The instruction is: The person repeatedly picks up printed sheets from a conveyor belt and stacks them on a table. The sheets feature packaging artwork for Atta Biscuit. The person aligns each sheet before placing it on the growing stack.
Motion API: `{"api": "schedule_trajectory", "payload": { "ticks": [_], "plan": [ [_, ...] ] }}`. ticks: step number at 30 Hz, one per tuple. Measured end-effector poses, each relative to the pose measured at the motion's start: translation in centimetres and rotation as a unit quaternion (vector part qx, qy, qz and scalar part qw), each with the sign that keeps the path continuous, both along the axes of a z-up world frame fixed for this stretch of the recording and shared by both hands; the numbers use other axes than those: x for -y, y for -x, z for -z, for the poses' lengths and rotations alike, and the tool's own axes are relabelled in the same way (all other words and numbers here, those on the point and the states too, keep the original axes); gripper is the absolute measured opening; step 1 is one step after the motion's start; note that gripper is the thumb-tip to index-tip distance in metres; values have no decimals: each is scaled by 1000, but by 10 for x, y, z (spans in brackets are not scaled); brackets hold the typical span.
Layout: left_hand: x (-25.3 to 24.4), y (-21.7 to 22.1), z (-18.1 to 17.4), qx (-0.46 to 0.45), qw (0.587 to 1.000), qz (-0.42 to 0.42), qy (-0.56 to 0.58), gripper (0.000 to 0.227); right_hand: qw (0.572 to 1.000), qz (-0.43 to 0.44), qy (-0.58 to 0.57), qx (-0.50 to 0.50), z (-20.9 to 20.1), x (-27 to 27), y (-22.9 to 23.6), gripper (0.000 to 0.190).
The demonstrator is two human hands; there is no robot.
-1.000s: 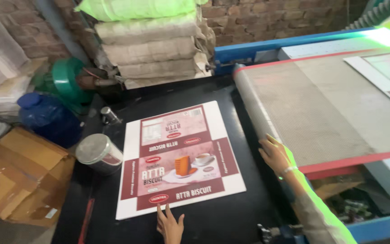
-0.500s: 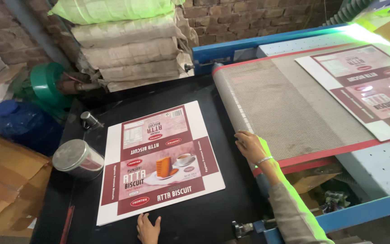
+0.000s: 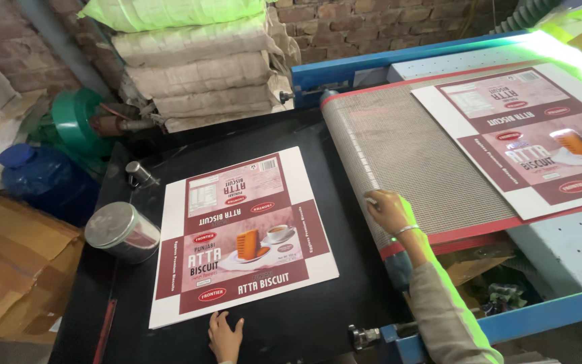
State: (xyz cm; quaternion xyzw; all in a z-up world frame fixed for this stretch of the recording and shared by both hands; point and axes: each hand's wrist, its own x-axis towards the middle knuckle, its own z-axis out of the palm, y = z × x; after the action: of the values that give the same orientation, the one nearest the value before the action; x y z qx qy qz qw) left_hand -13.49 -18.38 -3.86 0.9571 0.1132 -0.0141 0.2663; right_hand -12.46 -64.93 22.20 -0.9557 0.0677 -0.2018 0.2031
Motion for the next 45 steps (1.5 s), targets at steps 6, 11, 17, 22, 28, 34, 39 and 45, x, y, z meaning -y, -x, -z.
{"api": "schedule_trajectory", "payload": {
  "ticks": [6, 11, 17, 22, 28, 34, 39, 45],
  "plan": [
    [-4, 2, 5, -11, 1000, 2, 4, 62, 999, 3, 23, 46, 3, 9, 2, 20],
    [27, -17, 12, 131, 981, -28, 142, 60, 999, 26, -13, 45, -5, 18, 5, 22],
    [161, -50, 7, 67, 897, 139, 415, 51, 995, 60, -23, 78, -8, 36, 14, 19],
    [247, -41, -48, -19, 866, 175, 468, 47, 989, 111, -43, 88, -12, 49, 21, 17],
    [280, -34, -104, -83, 830, 201, 514, 47, 989, 128, 13, 74, -17, 47, 22, 14],
    [286, -39, -107, -121, 826, 207, 510, 58, 991, 94, 28, 90, -20, 38, 20, 16],
    [296, -27, -106, -217, 794, 196, 532, 60, 991, 92, 37, 87, -14, 36, 15, 16],
    [325, -24, -83, -276, 711, 182, 620, 47, 998, 53, 9, 12, -14, 12, 9, 20]
  ]
}}
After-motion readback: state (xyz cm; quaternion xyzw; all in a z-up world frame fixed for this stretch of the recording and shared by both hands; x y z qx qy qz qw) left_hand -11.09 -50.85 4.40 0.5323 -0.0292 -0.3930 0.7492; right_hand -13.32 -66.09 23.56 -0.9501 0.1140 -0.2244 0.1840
